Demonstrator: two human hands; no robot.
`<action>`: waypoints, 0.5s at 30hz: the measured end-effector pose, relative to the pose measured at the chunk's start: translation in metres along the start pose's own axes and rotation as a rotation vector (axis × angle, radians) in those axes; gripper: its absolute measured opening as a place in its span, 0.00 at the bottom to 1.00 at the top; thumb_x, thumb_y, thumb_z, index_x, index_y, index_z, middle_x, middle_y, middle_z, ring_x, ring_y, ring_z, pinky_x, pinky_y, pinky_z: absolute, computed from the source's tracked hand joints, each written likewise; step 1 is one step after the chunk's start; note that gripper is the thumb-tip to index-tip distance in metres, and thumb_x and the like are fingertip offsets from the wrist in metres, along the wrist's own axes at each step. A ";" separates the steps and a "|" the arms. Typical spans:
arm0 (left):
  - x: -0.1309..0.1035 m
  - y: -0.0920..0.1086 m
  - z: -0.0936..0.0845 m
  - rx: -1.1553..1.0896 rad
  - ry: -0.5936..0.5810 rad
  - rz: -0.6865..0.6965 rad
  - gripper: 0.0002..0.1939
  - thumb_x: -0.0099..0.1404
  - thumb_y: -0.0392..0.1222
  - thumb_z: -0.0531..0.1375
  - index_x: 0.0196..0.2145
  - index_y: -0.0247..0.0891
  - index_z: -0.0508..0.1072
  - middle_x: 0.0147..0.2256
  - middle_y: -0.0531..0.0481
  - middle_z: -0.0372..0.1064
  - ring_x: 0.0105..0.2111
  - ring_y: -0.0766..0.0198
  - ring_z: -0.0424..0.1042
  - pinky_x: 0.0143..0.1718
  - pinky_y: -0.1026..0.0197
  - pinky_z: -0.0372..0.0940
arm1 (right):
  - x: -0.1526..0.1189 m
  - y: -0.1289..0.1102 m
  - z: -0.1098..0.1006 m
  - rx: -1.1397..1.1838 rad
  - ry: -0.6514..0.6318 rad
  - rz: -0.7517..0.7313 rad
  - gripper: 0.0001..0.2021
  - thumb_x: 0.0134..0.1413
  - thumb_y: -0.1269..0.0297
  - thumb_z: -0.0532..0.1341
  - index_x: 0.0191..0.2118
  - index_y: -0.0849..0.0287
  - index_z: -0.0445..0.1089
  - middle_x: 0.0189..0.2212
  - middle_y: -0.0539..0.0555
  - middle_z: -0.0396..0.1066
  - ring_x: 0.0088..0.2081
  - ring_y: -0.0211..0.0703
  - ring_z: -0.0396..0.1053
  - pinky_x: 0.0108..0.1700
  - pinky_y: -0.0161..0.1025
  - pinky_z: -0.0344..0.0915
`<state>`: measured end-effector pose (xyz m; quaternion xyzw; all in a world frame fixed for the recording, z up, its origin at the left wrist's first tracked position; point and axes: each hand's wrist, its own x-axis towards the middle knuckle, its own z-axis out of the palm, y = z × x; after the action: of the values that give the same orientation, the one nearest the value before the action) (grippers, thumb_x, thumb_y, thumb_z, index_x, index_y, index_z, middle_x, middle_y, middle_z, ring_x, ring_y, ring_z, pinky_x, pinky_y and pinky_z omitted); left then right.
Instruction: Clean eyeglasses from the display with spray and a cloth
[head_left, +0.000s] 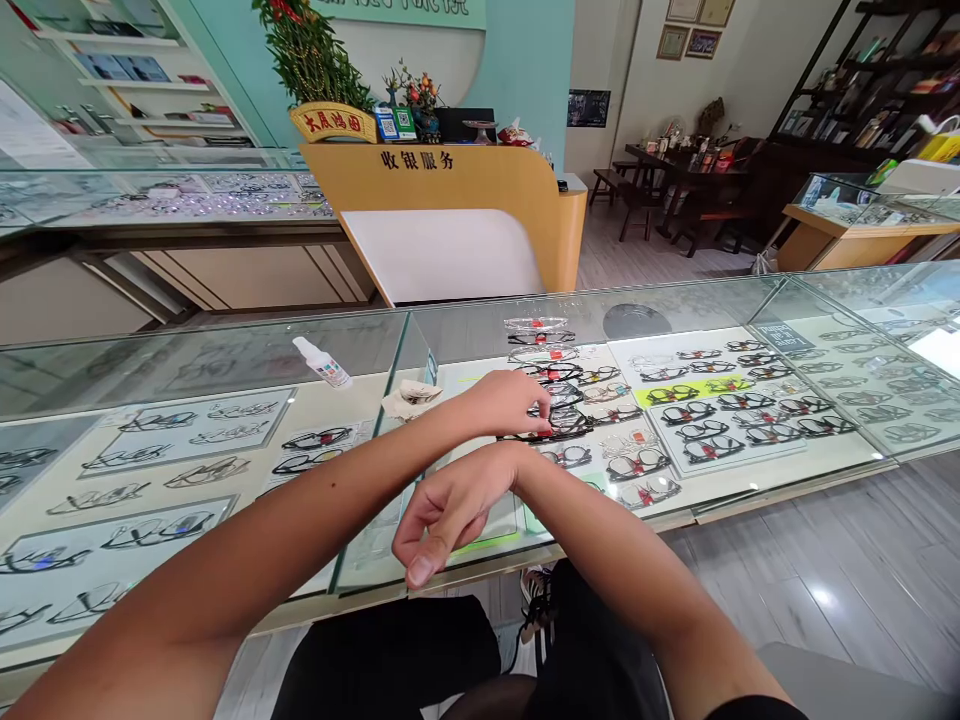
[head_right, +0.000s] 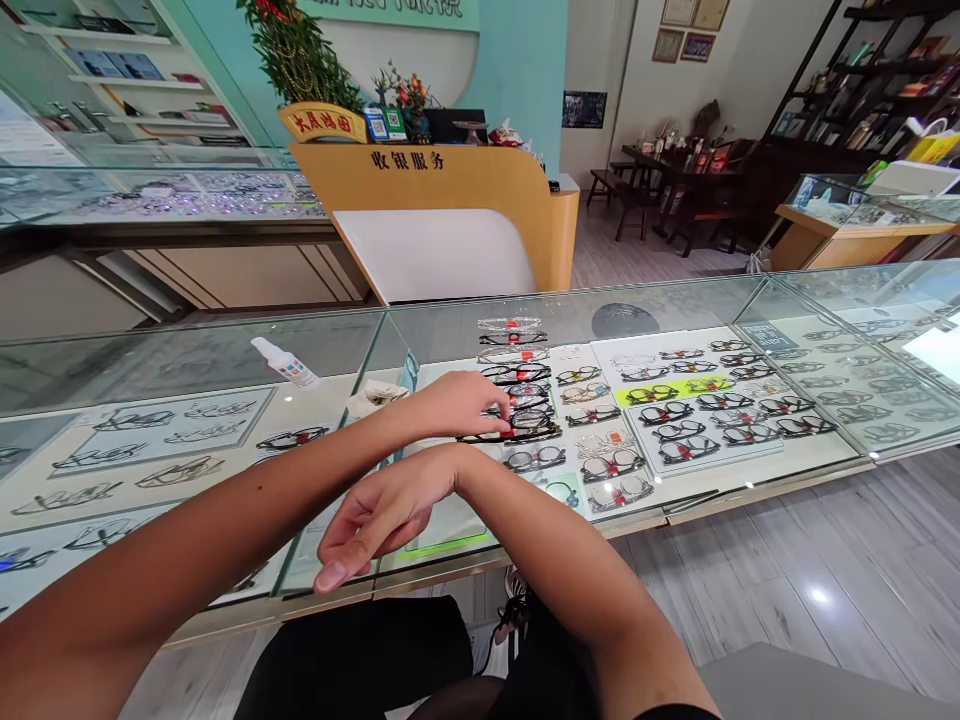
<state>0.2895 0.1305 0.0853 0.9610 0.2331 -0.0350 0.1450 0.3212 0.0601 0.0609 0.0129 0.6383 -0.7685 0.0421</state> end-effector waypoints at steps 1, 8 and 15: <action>0.004 -0.003 -0.006 -0.014 0.011 -0.012 0.12 0.64 0.53 0.65 0.38 0.47 0.85 0.34 0.50 0.81 0.33 0.58 0.75 0.31 0.59 0.54 | 0.000 0.000 0.000 0.002 0.028 -0.031 0.26 0.52 0.42 0.75 0.28 0.60 0.67 0.17 0.39 0.53 0.19 0.27 0.47 0.24 0.32 0.41; 0.047 -0.036 -0.014 0.055 0.146 -0.173 0.17 0.65 0.50 0.63 0.48 0.44 0.83 0.45 0.45 0.83 0.43 0.53 0.77 0.37 0.60 0.60 | -0.003 -0.003 0.000 -0.009 0.222 -0.226 0.28 0.54 0.43 0.74 0.25 0.60 0.63 0.17 0.39 0.51 0.21 0.28 0.46 0.25 0.32 0.43; 0.070 -0.040 -0.003 0.090 0.110 -0.146 0.14 0.64 0.50 0.62 0.39 0.43 0.85 0.40 0.45 0.82 0.39 0.54 0.76 0.34 0.59 0.59 | -0.006 -0.002 -0.007 0.015 0.335 -0.292 0.33 0.42 0.36 0.77 0.26 0.59 0.62 0.18 0.39 0.52 0.23 0.28 0.45 0.26 0.33 0.44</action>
<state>0.3337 0.1964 0.0684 0.9474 0.3085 -0.0031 0.0857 0.3267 0.0678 0.0615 0.0481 0.6257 -0.7583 -0.1766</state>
